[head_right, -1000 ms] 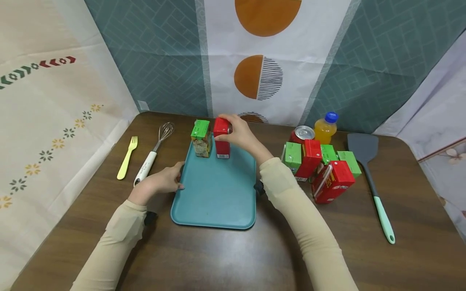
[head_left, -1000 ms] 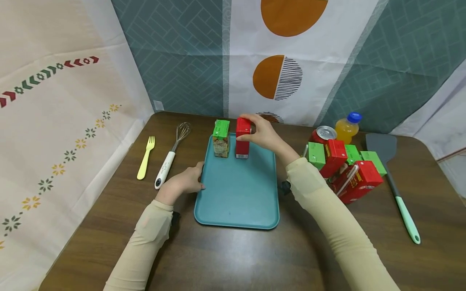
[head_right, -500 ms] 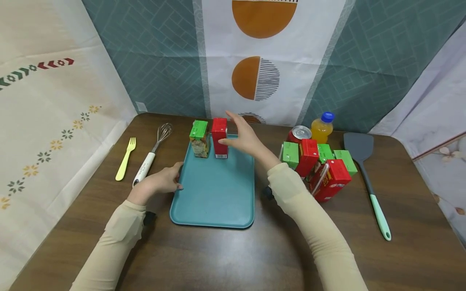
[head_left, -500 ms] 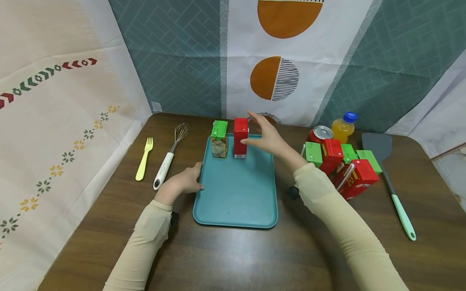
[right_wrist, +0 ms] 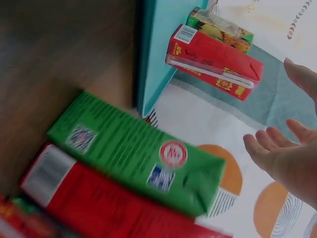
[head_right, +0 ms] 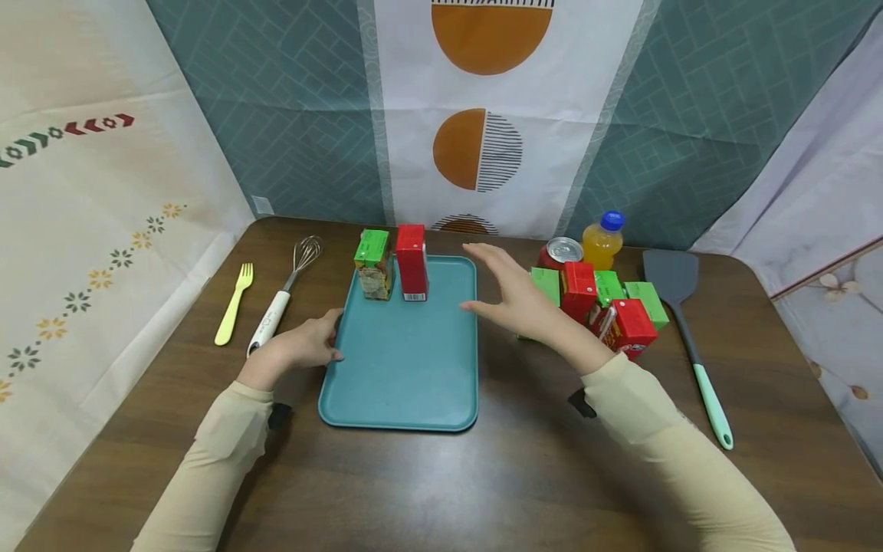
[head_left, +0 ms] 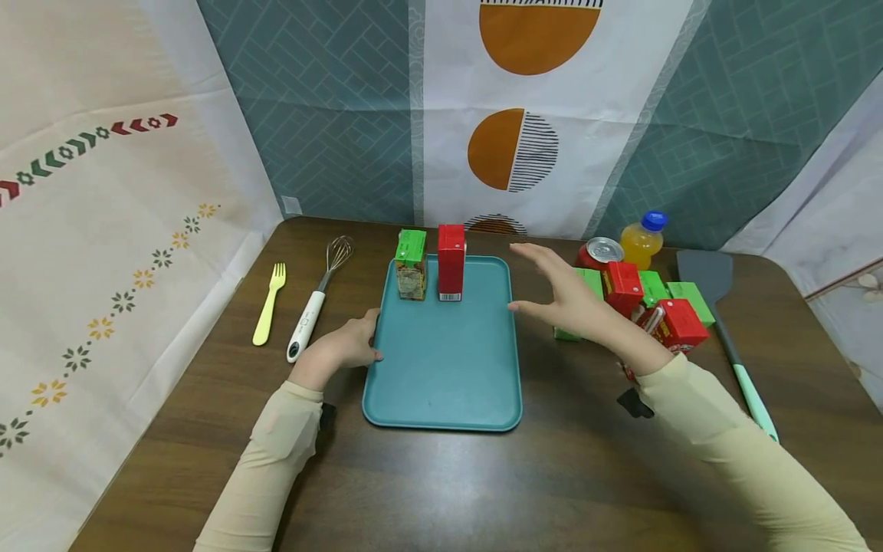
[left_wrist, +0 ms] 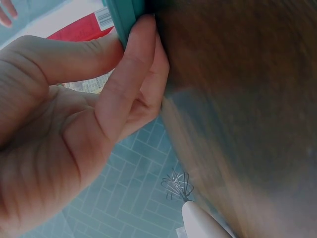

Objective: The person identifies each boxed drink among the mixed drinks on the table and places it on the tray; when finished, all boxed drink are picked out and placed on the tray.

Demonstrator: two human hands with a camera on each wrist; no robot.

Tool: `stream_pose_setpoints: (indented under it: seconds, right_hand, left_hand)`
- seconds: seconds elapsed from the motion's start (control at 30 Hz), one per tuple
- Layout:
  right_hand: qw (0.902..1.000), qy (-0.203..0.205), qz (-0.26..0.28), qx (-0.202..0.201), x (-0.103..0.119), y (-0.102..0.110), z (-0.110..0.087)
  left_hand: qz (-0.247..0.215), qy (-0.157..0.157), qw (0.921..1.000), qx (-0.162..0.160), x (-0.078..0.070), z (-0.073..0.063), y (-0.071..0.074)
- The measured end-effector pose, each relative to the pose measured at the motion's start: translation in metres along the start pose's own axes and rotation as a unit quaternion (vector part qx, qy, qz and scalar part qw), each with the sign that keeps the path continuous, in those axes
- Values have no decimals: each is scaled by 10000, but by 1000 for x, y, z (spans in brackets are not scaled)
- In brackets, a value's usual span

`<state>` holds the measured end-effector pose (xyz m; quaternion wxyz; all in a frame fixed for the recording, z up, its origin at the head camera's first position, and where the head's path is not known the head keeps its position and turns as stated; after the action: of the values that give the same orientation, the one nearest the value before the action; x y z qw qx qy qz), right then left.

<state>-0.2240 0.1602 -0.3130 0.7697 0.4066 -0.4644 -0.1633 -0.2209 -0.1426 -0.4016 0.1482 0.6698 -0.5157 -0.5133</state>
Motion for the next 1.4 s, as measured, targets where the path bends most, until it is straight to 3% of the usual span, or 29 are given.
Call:
stream_pose_setpoints:
  seconds: [0.23, 0.5, 0.7, 0.9, 1.0, 1.2, 1.4]
  right_hand:
    - [9991, -217, -321, -198, -6, 32, -44]
    - [9898, -140, -1233, -703, -12, 61, -93]
    - [9861, -544, -1133, -1084, -30, 78, -121]
    - [9801, -486, -1313, -1409, -53, 93, -139]
    - [9820, -730, -1061, -1384, -68, 96, -146]
    - [9821, -1555, -444, -963, -94, 92, -156]
    - [9808, -1729, -456, -784, -99, 89, -155]
  left_hand:
    - [45, 45, 10000, 16, 1, -1, -1]
    - [45, 66, 10000, 33, 1, 0, -2]
    - [36, 159, 9999, -10, 1, 0, 0]
    - [-26, 87, 10000, -20, 3, -1, -1]
    - [-42, 55, 10000, -33, 3, -2, -1]
    - [-75, -5, 10000, 13, 0, -1, -1]
    - [-40, -23, 10000, 43, -1, 0, -1]
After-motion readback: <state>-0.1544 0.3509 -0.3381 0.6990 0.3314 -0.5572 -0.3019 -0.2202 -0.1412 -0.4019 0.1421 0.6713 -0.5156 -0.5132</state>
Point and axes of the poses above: each hand's wrist, its own z-axis towards the middle knuckle, its own y-axis out of the back of the hand, x = y × z, the point moved 4 cm from there along z, towards the middle knuckle, and after that the axes turned 3 degrees about -z, right-handed, at the moved point
